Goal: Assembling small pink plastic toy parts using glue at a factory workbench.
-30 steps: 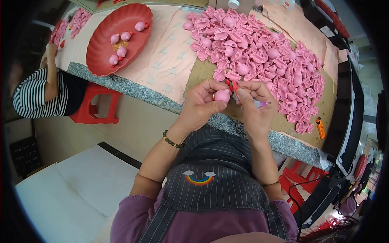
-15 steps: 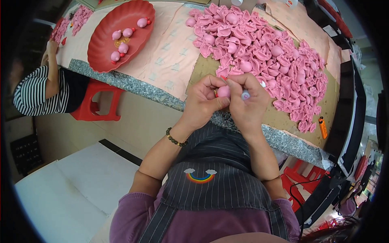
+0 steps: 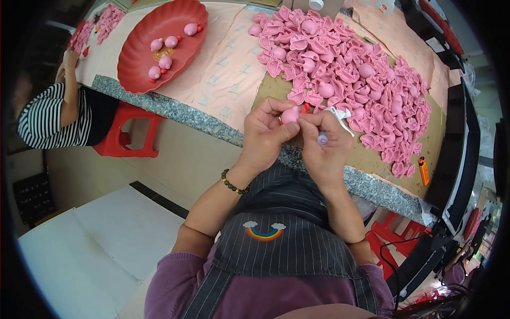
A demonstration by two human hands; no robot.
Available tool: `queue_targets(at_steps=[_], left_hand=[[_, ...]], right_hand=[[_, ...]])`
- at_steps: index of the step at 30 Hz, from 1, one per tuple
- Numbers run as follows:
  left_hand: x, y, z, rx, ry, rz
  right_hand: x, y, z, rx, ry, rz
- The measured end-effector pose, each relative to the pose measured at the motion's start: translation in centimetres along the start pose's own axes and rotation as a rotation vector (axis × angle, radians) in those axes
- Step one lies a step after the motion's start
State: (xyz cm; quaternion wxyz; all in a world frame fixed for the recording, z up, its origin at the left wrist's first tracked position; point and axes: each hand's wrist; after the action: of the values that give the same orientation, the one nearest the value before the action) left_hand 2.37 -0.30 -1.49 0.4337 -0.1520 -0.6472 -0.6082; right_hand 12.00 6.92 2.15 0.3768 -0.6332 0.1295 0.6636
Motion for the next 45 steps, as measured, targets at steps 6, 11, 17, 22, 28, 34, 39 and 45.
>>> queue_targets(at_steps=[6, 11, 17, 22, 28, 34, 39, 45], left_hand=[[0.0, 0.0, 0.2, -0.018, 0.0, 0.001], [0.1, -0.2, 0.3, -0.013, -0.023, -0.068], [0.0, -0.1, 0.3, -0.01, 0.005, -0.027], [0.0, 0.1, 0.4, -0.003, 0.033, 0.022], [-0.2, 0.2, 0.5, -0.039, 0.084, 0.074], [0.2, 0.5, 0.5, -0.071, 0.064, 0.122], [-0.1, 0.2, 0.7, -0.054, 0.034, 0.085], [0.5, 0.2, 0.8, -0.055, 0.062, 0.183]], right_hand=[[0.8, -0.4, 0.4, 0.099, 0.008, 0.187], [-0.2, -0.2, 0.8, 0.093, 0.058, 0.388], [-0.3, -0.6, 1.7, -0.004, 0.082, 0.202], [-0.6, -0.7, 0.8, -0.029, 0.059, 0.293], [-0.3, -1.2, 1.5, -0.06, 0.158, 0.372], [0.4, -1.6, 0.7, -0.001, 0.043, 0.436], [0.1, -1.5, 1.2, -0.046, 0.103, 0.361], [0.4, -0.7, 1.6, -0.012, 0.018, 0.22]])
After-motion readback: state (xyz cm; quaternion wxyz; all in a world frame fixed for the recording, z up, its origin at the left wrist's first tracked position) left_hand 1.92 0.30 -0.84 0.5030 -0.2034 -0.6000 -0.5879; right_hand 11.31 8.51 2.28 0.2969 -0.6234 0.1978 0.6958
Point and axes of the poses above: each hand's wrist, its own z-axis towards the middle knuckle, its own y-axis out of the palm, x = y × z, and after that the axes turned 14 degrees about -x, right-handed
